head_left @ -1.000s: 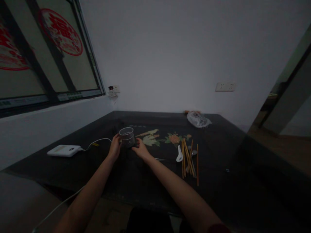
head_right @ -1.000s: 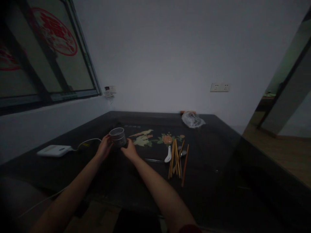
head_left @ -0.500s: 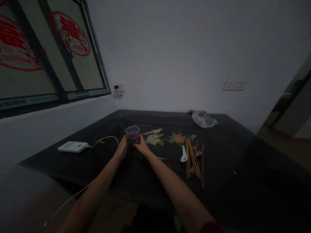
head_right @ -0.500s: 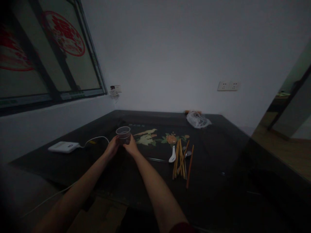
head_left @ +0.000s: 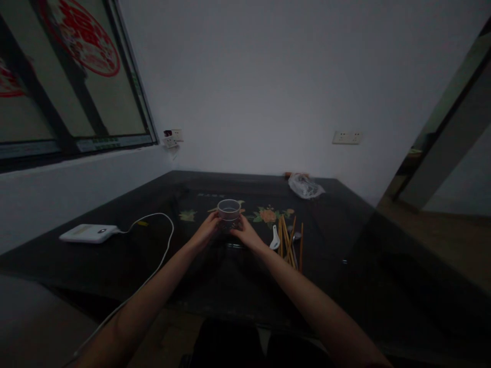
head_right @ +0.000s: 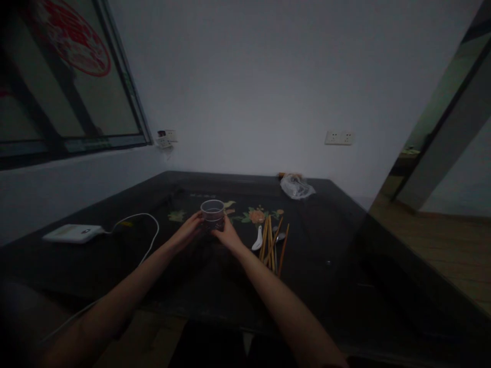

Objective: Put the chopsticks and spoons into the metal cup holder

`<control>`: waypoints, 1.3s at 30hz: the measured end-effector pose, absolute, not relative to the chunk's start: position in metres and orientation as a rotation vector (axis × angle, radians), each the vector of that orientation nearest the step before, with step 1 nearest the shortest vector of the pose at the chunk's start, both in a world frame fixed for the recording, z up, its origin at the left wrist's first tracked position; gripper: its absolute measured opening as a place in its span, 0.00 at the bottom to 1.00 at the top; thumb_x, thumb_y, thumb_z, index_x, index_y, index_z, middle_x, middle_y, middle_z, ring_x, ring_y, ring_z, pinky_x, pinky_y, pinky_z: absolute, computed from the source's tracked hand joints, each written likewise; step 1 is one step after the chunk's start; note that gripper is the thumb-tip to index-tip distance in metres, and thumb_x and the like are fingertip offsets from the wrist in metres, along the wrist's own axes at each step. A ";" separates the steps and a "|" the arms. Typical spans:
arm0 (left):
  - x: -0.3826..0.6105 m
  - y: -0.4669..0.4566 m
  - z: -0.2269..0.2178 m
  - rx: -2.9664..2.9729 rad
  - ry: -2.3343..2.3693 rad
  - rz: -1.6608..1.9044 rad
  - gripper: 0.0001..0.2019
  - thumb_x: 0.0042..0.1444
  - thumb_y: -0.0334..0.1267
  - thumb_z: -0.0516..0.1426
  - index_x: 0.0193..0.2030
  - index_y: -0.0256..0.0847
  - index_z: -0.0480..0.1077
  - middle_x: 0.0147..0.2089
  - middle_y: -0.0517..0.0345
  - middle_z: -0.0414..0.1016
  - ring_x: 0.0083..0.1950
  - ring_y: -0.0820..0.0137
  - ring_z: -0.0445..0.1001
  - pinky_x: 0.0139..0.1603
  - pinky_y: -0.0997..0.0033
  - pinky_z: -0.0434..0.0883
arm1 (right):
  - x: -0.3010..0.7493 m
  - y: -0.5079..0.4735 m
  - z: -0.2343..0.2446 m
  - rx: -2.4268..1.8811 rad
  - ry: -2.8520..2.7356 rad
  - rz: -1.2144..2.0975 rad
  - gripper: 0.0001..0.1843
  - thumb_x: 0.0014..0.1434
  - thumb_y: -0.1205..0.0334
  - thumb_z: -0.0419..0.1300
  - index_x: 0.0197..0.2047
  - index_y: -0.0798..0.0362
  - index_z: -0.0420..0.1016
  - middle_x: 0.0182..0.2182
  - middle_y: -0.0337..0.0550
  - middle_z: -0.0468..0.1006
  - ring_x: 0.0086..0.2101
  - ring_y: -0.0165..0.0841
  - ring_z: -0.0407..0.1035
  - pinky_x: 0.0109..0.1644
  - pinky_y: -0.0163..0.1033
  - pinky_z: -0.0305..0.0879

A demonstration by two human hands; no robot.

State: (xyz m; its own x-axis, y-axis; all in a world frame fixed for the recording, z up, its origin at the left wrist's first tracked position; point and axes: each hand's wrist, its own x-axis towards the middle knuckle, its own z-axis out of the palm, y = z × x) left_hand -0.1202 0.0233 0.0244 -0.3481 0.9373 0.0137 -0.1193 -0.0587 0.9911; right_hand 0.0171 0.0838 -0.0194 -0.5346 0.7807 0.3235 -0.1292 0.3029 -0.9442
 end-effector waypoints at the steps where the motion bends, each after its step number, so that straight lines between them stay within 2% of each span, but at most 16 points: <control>1: -0.112 0.025 0.025 0.968 1.324 1.529 0.15 0.49 0.31 0.55 0.45 0.39 0.70 0.50 0.51 0.74 0.50 0.64 0.71 0.48 0.69 0.68 | 0.030 0.082 -0.017 -0.614 -1.700 1.385 0.39 0.47 0.71 0.60 0.62 0.50 0.53 0.57 0.48 0.67 0.54 0.39 0.64 0.58 0.49 0.61; 4: -0.090 0.034 0.026 1.020 1.245 1.469 0.16 0.48 0.32 0.55 0.45 0.40 0.70 0.50 0.51 0.74 0.51 0.63 0.71 0.47 0.67 0.68 | 0.065 0.079 -0.009 -0.686 -1.750 1.362 0.39 0.48 0.70 0.60 0.63 0.50 0.54 0.59 0.50 0.63 0.56 0.40 0.63 0.59 0.49 0.60; 7: -0.068 0.045 0.023 1.083 1.167 1.409 0.16 0.48 0.31 0.53 0.45 0.39 0.70 0.50 0.50 0.74 0.51 0.63 0.71 0.48 0.66 0.68 | 0.098 0.079 -0.007 -0.783 -1.862 1.182 0.39 0.48 0.69 0.59 0.63 0.53 0.54 0.60 0.53 0.63 0.58 0.41 0.60 0.61 0.50 0.57; 11: -0.044 0.050 0.012 1.088 1.162 1.366 0.18 0.51 0.32 0.50 0.49 0.41 0.67 0.52 0.51 0.72 0.52 0.64 0.70 0.50 0.64 0.68 | 0.132 0.081 -0.011 -0.830 -1.971 0.960 0.37 0.48 0.73 0.55 0.63 0.53 0.57 0.58 0.51 0.66 0.59 0.39 0.58 0.64 0.51 0.52; 15: -0.037 0.043 0.002 1.076 1.187 1.339 0.19 0.53 0.34 0.51 0.52 0.41 0.65 0.57 0.50 0.69 0.56 0.63 0.68 0.52 0.63 0.67 | 0.151 0.078 -0.013 -0.836 -2.019 0.936 0.37 0.47 0.75 0.50 0.63 0.55 0.57 0.58 0.51 0.66 0.59 0.37 0.60 0.63 0.48 0.53; 20: -0.041 0.029 0.007 1.137 1.160 1.354 0.18 0.54 0.34 0.50 0.53 0.40 0.66 0.59 0.51 0.67 0.58 0.62 0.66 0.54 0.64 0.66 | 0.154 0.067 -0.006 -0.793 -2.132 0.881 0.37 0.50 0.74 0.50 0.65 0.56 0.54 0.58 0.52 0.66 0.60 0.37 0.58 0.64 0.50 0.51; 27: -0.041 0.033 -0.001 1.124 1.197 1.285 0.18 0.54 0.34 0.50 0.53 0.41 0.65 0.58 0.52 0.67 0.59 0.62 0.64 0.56 0.62 0.64 | 0.157 0.066 -0.009 -0.865 -2.148 0.830 0.35 0.51 0.75 0.50 0.64 0.59 0.56 0.56 0.54 0.68 0.57 0.38 0.61 0.62 0.48 0.55; 34: -0.041 0.033 -0.005 1.124 1.168 1.322 0.17 0.56 0.36 0.50 0.52 0.41 0.66 0.59 0.51 0.66 0.59 0.62 0.64 0.55 0.63 0.64 | 0.157 0.069 -0.014 -0.871 -2.114 0.853 0.35 0.49 0.78 0.49 0.62 0.55 0.60 0.55 0.47 0.70 0.56 0.36 0.64 0.61 0.46 0.58; 39: -0.041 0.035 -0.010 1.154 1.153 1.322 0.19 0.54 0.36 0.51 0.55 0.41 0.64 0.60 0.50 0.65 0.59 0.62 0.64 0.56 0.63 0.64 | 0.157 0.070 -0.014 -0.938 -2.080 0.818 0.33 0.50 0.78 0.49 0.60 0.57 0.64 0.53 0.49 0.73 0.53 0.37 0.67 0.59 0.46 0.60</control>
State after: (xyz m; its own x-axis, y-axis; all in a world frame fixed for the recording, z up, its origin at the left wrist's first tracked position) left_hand -0.0411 0.0354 -0.0102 -0.0503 0.9976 0.0468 -0.0894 -0.0511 0.9947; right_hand 0.1571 0.0698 -0.0137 -0.4907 0.8043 0.3350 0.3606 0.5375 -0.7623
